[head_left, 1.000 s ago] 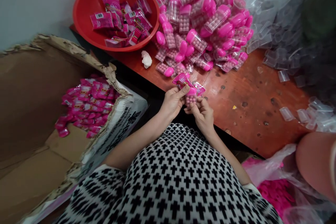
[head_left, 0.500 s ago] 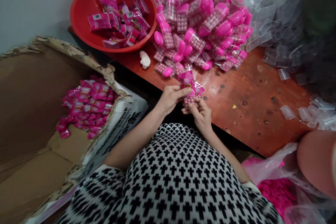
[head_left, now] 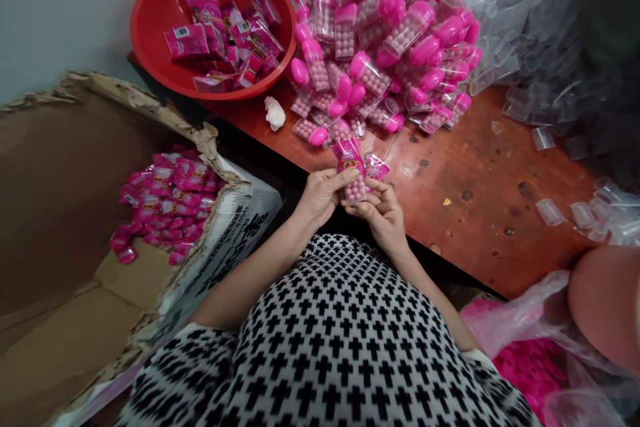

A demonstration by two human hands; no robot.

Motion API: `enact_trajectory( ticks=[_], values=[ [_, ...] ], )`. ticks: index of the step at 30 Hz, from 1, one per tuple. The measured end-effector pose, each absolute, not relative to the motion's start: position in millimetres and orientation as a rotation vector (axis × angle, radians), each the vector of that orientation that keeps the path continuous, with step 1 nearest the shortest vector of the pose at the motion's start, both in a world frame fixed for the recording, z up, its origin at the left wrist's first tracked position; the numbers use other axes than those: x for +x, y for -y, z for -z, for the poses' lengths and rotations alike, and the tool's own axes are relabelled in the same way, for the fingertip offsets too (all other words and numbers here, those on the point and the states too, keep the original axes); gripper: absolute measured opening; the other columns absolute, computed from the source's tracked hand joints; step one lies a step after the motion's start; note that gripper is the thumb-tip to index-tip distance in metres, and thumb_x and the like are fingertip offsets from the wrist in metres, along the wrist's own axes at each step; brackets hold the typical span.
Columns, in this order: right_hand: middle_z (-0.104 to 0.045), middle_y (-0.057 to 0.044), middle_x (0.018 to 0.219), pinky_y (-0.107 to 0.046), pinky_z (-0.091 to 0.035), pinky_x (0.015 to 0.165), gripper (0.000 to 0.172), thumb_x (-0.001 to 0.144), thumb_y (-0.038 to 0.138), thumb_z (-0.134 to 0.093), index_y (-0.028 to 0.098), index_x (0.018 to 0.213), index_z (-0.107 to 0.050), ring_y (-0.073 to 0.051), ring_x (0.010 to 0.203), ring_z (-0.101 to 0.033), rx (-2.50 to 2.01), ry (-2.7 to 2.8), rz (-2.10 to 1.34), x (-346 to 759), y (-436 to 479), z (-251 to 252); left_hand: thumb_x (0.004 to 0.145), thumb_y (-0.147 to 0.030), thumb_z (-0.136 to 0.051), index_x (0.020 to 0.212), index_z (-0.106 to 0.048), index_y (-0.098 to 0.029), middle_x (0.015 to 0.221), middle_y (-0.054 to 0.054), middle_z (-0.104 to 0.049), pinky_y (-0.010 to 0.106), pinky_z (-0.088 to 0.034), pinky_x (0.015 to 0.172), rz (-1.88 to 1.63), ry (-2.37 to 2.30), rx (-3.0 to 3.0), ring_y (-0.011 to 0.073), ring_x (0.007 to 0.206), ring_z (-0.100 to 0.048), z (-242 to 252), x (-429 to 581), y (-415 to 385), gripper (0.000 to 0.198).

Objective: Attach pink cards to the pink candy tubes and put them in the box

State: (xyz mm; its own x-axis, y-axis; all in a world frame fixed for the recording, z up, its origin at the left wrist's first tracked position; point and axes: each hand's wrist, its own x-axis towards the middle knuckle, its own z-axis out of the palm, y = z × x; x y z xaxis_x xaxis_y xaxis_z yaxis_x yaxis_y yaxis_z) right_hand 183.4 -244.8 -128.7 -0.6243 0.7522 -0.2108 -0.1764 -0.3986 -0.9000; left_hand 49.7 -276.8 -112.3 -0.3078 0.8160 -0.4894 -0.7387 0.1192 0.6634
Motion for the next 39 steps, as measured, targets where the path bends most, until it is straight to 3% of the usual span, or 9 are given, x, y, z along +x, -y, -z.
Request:
enact_trajectory(
  ticks=[9,12,15,18,20,23,26,34,39],
  values=[
    [-0.067,0.010,0.061,-0.026,-0.063,0.053,0.049,0.069,0.050,-0.084,0.026,0.090,-0.047,-0.014,0.052,-0.070,-0.927,1.165,-1.981,173.6,237.6,128.0,0.048,-0.032,-0.095,0.055,-0.065,-0.008,0.054,0.000,-0.059,0.020,-0.044,0.050,-1.531,-1.002,0.064,0.0063,0.049,-0.052,103.0,66.0,287.6,0.039],
    [-0.073,0.006,0.069,-0.025,-0.062,0.054,0.048,0.069,0.049,-0.084,0.025,0.092,-0.049,-0.014,0.057,-0.072,-0.892,1.174,-2.006,171.4,237.0,122.0,0.054,-0.033,-0.094,0.064,-0.067,-0.013,0.068,0.003,-0.069,0.025,-0.053,0.061,-1.705,-1.032,0.061,0.0132,0.064,-0.065,90.9,55.1,299.4,0.035],
    [-0.077,0.002,0.077,-0.024,-0.062,0.055,0.043,0.073,0.045,-0.082,0.023,0.093,-0.051,-0.014,0.062,-0.073,-0.929,1.188,-1.921,178.0,229.4,117.7,0.068,-0.057,-0.082,0.083,-0.070,-0.021,0.096,0.003,-0.076,0.031,-0.057,0.085,-2.076,-1.162,0.030,0.0205,0.095,-0.071,78.1,31.2,319.2,0.041],
    [-0.076,0.001,0.075,-0.024,-0.060,0.053,0.038,0.076,0.045,-0.079,0.022,0.091,-0.053,-0.013,0.058,-0.071,-0.971,1.208,-1.788,190.2,214.9,117.2,0.079,-0.080,-0.053,0.106,-0.070,-0.026,0.111,0.004,-0.074,0.033,-0.055,0.094,-2.187,-1.416,0.139,0.0216,0.106,-0.069,80.0,15.3,331.3,0.062],
    [-0.075,0.001,0.073,-0.023,-0.058,0.050,0.036,0.078,0.047,-0.078,0.022,0.089,-0.054,-0.013,0.055,-0.070,-0.994,1.220,-1.715,197.5,206.1,117.8,0.082,-0.074,-0.057,0.117,-0.068,-0.029,0.119,0.004,-0.072,0.035,-0.050,0.103,-2.005,-1.626,0.433,0.0223,0.114,-0.066,92.5,17.2,326.5,0.058],
    [-0.074,0.002,0.071,-0.021,-0.055,0.047,0.034,0.079,0.047,-0.077,0.022,0.088,-0.055,-0.012,0.052,-0.068,-1.022,1.231,-1.644,204.4,200.8,118.0,0.075,-0.043,-0.081,0.114,-0.072,-0.028,0.125,0.006,-0.070,0.040,-0.038,0.116,-1.629,-1.755,0.949,0.0257,0.125,-0.059,119.4,32.5,301.5,0.043],
    [-0.073,0.003,0.069,-0.020,-0.054,0.047,0.032,0.080,0.047,-0.076,0.022,0.087,-0.057,-0.011,0.051,-0.067,-1.058,1.268,-1.630,207.9,203.8,117.8,0.077,-0.024,-0.079,0.111,-0.075,-0.027,0.127,0.009,-0.068,0.047,-0.032,0.118,-1.257,-1.873,1.408,0.0288,0.129,-0.054,142.1,46.6,273.7,0.034],
    [-0.069,0.002,0.069,-0.023,-0.055,0.054,0.030,0.082,0.047,-0.073,0.021,0.086,-0.059,-0.011,0.056,-0.065,-1.112,1.376,-1.636,207.4,203.0,123.1,0.087,-0.028,-0.068,0.099,-0.078,-0.028,0.114,0.007,-0.071,0.046,-0.036,0.110,-1.185,-2.074,1.521,0.0283,0.121,-0.054,158.1,54.5,258.1,0.015],
    [-0.069,-0.001,0.098,-0.025,-0.056,0.069,0.037,0.078,0.045,-0.077,0.023,0.101,-0.058,-0.012,0.081,-0.067,-1.105,1.375,-1.506,195.3,196.1,131.7,0.089,-0.030,-0.065,0.097,-0.079,-0.026,0.113,0.008,-0.071,0.043,-0.040,0.108,-1.383,-2.009,1.410,0.0255,0.117,-0.057,154.8,59.2,260.1,0.016]
  ],
)
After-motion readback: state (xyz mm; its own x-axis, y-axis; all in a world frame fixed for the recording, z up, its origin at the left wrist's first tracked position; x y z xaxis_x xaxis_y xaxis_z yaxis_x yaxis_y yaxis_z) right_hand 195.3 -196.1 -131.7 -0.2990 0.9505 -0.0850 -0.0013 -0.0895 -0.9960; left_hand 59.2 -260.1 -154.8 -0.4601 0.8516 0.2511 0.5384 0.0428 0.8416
